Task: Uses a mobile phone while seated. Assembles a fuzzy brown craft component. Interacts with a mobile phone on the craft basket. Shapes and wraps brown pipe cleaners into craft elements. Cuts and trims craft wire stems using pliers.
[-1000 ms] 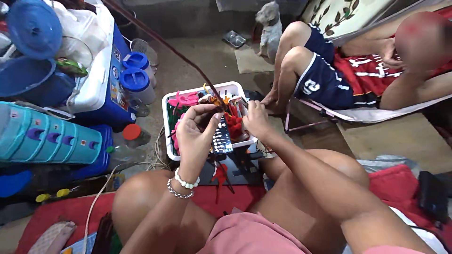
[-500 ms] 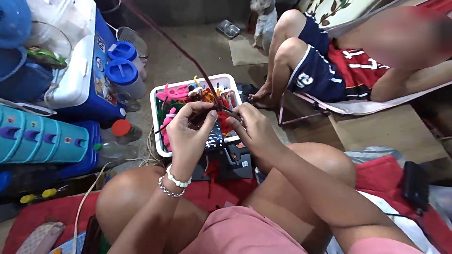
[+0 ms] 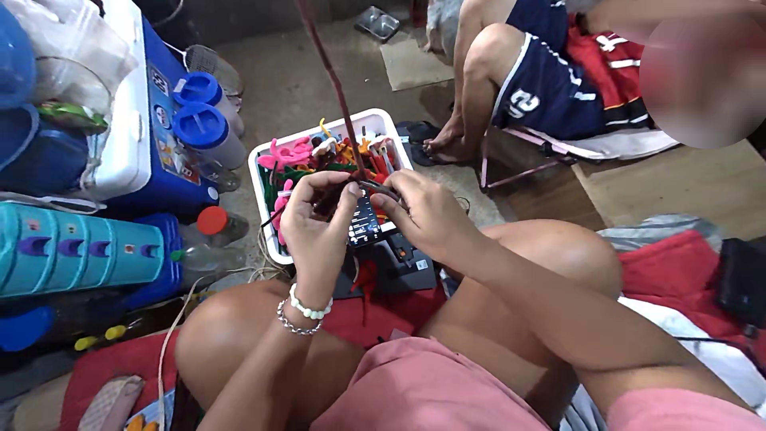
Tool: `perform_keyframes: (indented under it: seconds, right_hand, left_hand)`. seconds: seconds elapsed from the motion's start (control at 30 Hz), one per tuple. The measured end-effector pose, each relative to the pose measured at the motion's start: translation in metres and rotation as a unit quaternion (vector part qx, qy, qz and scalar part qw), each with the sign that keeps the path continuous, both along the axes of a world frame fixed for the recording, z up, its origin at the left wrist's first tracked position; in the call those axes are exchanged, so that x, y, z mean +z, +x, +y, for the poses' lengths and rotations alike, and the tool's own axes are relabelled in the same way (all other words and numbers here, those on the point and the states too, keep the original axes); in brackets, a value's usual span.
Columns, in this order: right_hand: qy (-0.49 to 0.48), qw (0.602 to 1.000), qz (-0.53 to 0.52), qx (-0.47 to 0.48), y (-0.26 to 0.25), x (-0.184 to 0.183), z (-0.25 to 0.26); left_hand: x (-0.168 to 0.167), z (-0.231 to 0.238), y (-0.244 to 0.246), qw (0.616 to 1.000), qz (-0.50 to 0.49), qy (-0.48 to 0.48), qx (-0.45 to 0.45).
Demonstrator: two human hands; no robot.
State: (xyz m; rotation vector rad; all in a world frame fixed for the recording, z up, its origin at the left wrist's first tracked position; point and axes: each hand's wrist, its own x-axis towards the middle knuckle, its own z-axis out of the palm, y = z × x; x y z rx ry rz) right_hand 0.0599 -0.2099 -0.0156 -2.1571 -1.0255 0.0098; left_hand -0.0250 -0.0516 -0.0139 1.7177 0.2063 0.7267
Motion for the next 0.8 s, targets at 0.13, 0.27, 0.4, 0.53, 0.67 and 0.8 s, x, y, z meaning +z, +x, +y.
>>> perform_keyframes:
  seconds: [0.13,0.27,0.4,0.53,0.67,0.8]
  right_hand:
    - [-0.009,1.0,-0.001,-0.004,-0.0029,-0.0009,0.002]
    - [-0.02,0.999,-0.041,-0.016,-0.0043,-0.0004,0.0022]
    - [-0.012,0.999,-0.049,-0.02,-0.0046,-0.0004,0.0022]
    - [-0.014,0.999,-0.041,-0.019,-0.0046,0.0015,0.0018]
    - [-0.019,0.998,-0.046,-0.025,-0.0046,0.0018,0.002]
    - [-0.021,0.998,-0.059,-0.025,-0.0052,0.0026,0.0017]
  left_hand:
    - [-0.0023,-0.0044,0.0005,1.0,0.0,-0.028,0.001]
    - [-0.0019,-0.006,0.0001,0.999,-0.006,-0.034,-0.004]
    - [-0.0019,-0.0062,0.0006,0.999,-0.013,-0.042,-0.016]
    - [-0.0015,-0.0067,0.0008,0.999,-0.01,-0.046,-0.017]
    - [-0.0015,-0.0072,0.0007,0.998,-0.006,-0.052,-0.018]
    - [-0.0026,-0.0073,0.0005,0.998,-0.006,-0.055,-0.02]
